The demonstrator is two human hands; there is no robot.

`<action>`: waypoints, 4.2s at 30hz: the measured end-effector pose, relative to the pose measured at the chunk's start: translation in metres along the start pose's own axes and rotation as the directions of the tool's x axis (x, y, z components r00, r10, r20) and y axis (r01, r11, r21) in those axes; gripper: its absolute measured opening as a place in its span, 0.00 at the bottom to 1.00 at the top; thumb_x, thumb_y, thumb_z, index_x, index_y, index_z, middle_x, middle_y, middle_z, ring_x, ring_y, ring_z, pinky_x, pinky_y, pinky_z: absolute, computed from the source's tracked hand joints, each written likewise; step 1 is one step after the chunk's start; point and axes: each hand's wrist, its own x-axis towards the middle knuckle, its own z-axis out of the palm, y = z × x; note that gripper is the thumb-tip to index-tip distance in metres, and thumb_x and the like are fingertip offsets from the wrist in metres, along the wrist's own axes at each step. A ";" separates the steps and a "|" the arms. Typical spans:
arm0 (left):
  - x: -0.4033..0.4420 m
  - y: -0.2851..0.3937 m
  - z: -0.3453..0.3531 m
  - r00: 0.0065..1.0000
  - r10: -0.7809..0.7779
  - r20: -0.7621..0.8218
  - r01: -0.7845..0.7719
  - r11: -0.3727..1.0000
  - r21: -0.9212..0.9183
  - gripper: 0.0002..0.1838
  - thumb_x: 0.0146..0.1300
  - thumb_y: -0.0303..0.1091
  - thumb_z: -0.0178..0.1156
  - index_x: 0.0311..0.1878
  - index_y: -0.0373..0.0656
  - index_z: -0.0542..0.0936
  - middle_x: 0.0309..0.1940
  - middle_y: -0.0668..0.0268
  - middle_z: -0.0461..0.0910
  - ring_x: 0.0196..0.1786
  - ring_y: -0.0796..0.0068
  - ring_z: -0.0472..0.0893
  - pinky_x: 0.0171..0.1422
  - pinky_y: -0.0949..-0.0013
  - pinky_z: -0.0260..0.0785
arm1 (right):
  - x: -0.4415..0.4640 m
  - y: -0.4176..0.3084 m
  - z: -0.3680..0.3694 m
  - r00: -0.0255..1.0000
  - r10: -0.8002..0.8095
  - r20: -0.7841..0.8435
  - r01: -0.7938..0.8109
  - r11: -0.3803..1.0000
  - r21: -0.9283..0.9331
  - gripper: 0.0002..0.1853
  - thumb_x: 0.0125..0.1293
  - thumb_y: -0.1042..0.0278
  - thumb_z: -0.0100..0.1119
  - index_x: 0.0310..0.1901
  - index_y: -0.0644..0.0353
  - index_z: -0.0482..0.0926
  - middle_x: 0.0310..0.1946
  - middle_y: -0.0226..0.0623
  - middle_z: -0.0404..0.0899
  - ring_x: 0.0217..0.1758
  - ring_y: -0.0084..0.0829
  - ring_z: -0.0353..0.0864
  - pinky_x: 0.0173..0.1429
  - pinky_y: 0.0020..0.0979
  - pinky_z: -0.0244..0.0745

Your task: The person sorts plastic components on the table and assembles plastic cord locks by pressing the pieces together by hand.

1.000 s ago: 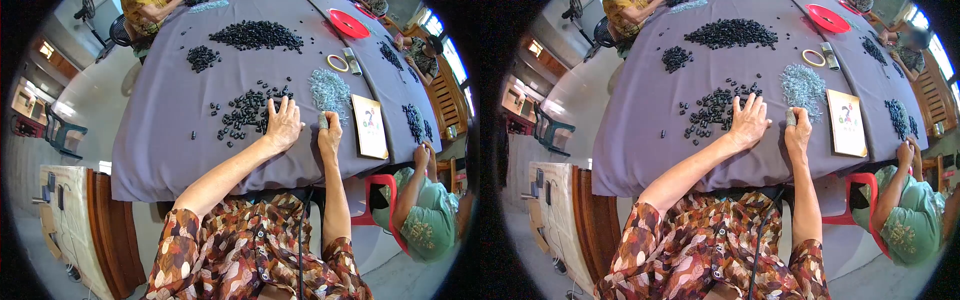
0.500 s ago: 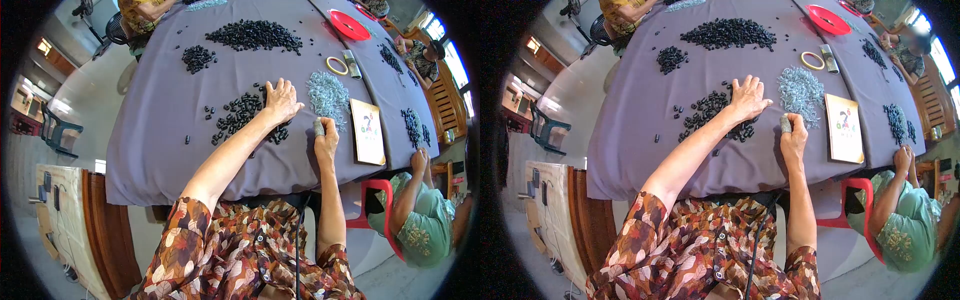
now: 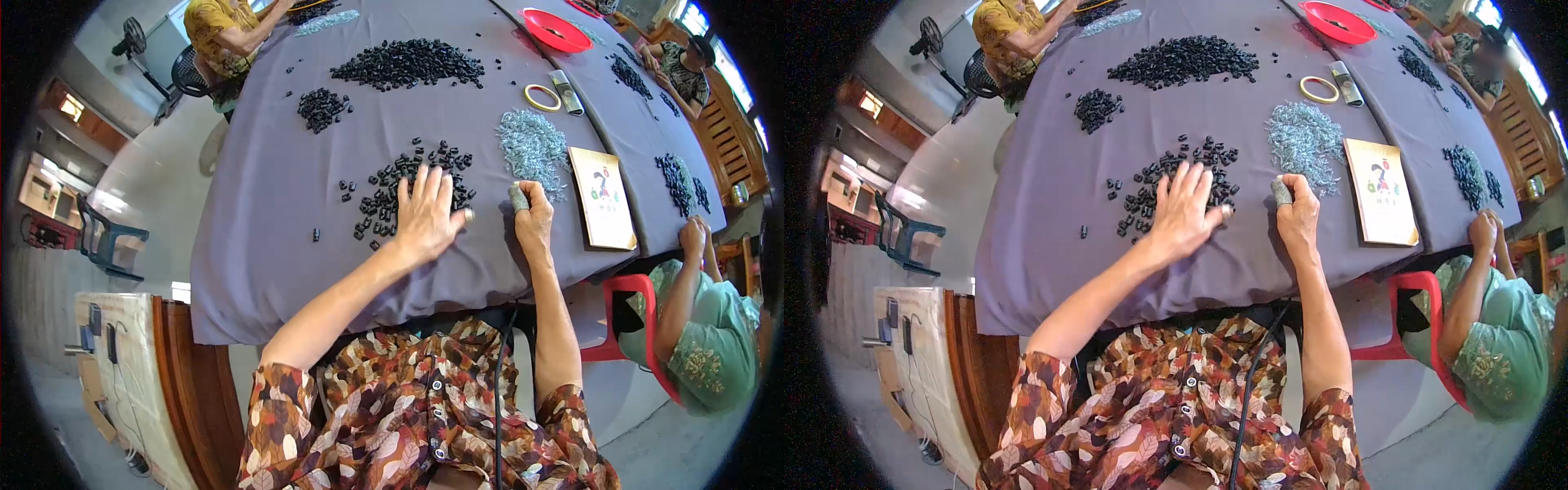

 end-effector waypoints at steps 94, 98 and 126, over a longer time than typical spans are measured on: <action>-0.020 -0.079 -0.021 0.936 -0.141 -0.323 0.043 0.955 -0.294 0.19 0.61 0.36 0.55 0.54 0.37 0.74 0.60 0.50 0.67 0.67 0.51 0.62 0.69 0.56 0.54 | 0.001 -0.001 -0.003 0.994 -0.055 0.094 0.065 0.992 -0.104 0.05 0.61 0.76 0.53 0.39 0.63 0.75 0.30 0.44 0.79 0.33 0.34 0.77 0.42 0.32 0.71; -0.039 -0.039 -0.032 0.946 -0.068 -0.318 0.026 0.991 -0.135 0.15 0.51 0.39 0.66 0.40 0.43 0.81 0.58 0.55 0.70 0.67 0.51 0.61 0.69 0.49 0.47 | 0.001 0.000 0.000 0.996 -0.043 0.084 0.052 0.993 -0.109 0.06 0.61 0.75 0.53 0.40 0.63 0.75 0.30 0.44 0.79 0.33 0.35 0.77 0.42 0.33 0.71; -0.092 -0.007 -0.022 0.890 -0.440 -0.121 0.179 0.581 -0.794 0.06 0.55 0.22 0.63 0.36 0.38 0.77 0.21 0.72 0.76 0.24 0.87 0.73 0.29 0.79 0.67 | -0.049 -0.075 0.027 0.923 -0.107 0.368 -0.016 0.948 0.318 0.04 0.60 0.76 0.60 0.37 0.62 0.77 0.27 0.29 0.78 0.32 0.17 0.72 0.38 0.22 0.70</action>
